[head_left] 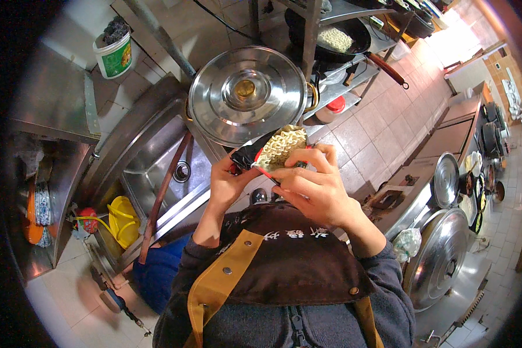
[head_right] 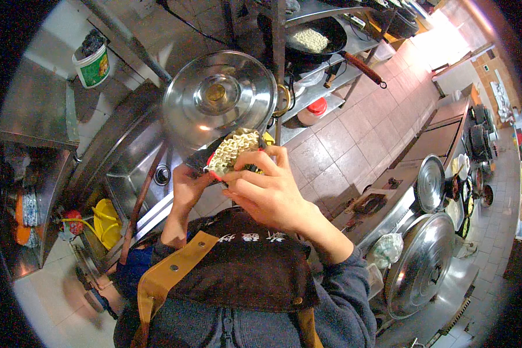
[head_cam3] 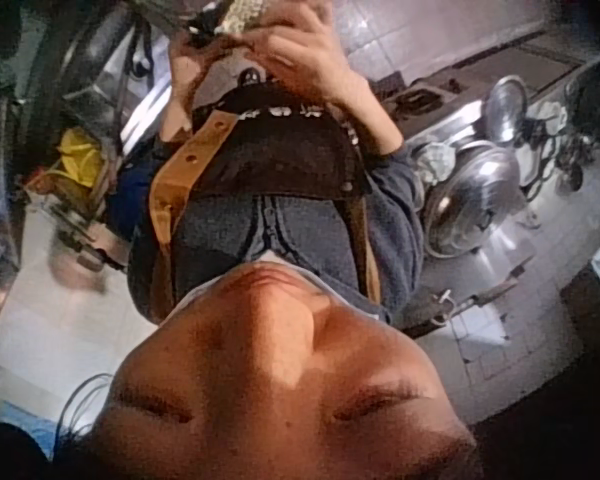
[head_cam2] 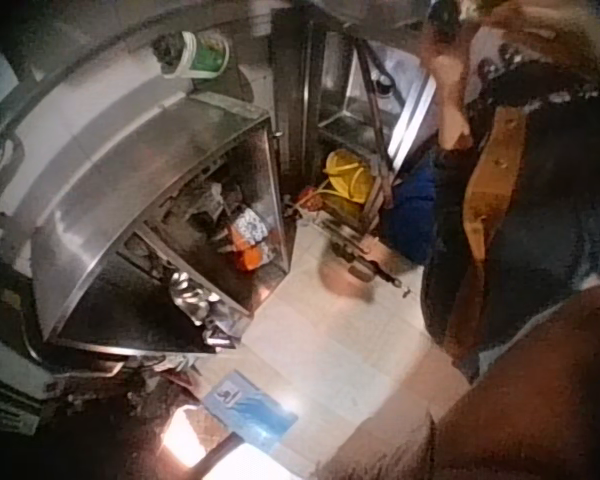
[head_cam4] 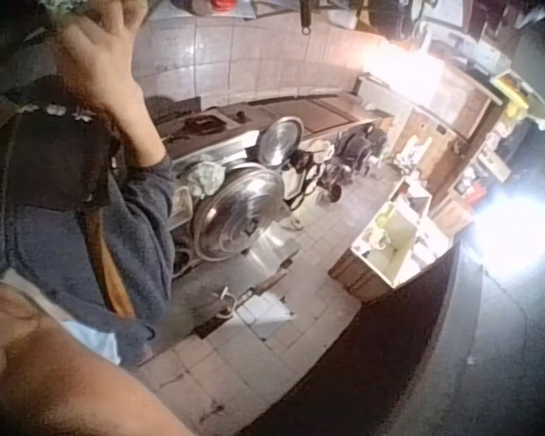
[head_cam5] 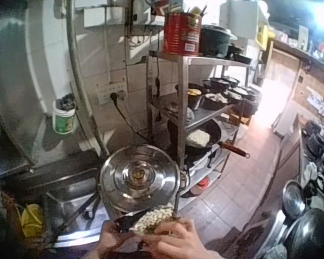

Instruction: The person assembles several noodle bowls by adding red sauce, shredded vegetables, and cooked noodles using chopsticks and a spoon. They place the finished bowl on a counter and then retrieve a new bowl and a package of instant noodles to continue the process.

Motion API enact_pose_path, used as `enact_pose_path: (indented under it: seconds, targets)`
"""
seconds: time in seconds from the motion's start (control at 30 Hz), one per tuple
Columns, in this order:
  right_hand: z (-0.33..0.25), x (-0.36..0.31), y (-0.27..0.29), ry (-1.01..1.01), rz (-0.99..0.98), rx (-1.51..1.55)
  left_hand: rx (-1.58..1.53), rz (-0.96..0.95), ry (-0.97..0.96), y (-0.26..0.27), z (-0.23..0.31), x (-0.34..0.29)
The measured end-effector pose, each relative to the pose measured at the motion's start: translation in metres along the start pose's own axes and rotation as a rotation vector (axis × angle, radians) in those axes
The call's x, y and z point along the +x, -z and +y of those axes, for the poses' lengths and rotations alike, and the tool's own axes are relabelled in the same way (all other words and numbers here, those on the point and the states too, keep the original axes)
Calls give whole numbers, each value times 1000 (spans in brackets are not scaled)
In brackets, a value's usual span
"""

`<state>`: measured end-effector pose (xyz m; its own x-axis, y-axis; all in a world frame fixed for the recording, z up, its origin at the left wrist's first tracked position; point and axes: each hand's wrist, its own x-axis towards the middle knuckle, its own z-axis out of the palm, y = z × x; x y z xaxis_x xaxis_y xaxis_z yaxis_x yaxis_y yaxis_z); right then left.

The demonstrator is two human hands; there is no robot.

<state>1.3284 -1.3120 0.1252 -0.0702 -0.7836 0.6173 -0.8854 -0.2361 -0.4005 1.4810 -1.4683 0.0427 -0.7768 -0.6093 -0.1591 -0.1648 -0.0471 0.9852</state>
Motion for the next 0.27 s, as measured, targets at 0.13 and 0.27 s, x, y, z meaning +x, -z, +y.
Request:
enact_pose_path:
  seconds: [0.13,0.27]
  targets:
    - [6,-8,3,-119,-34,-5,7,31,-66,6,-14,3]
    - [10,0,7,-204,-94,-191,130,-8,-295,6,-13,5]
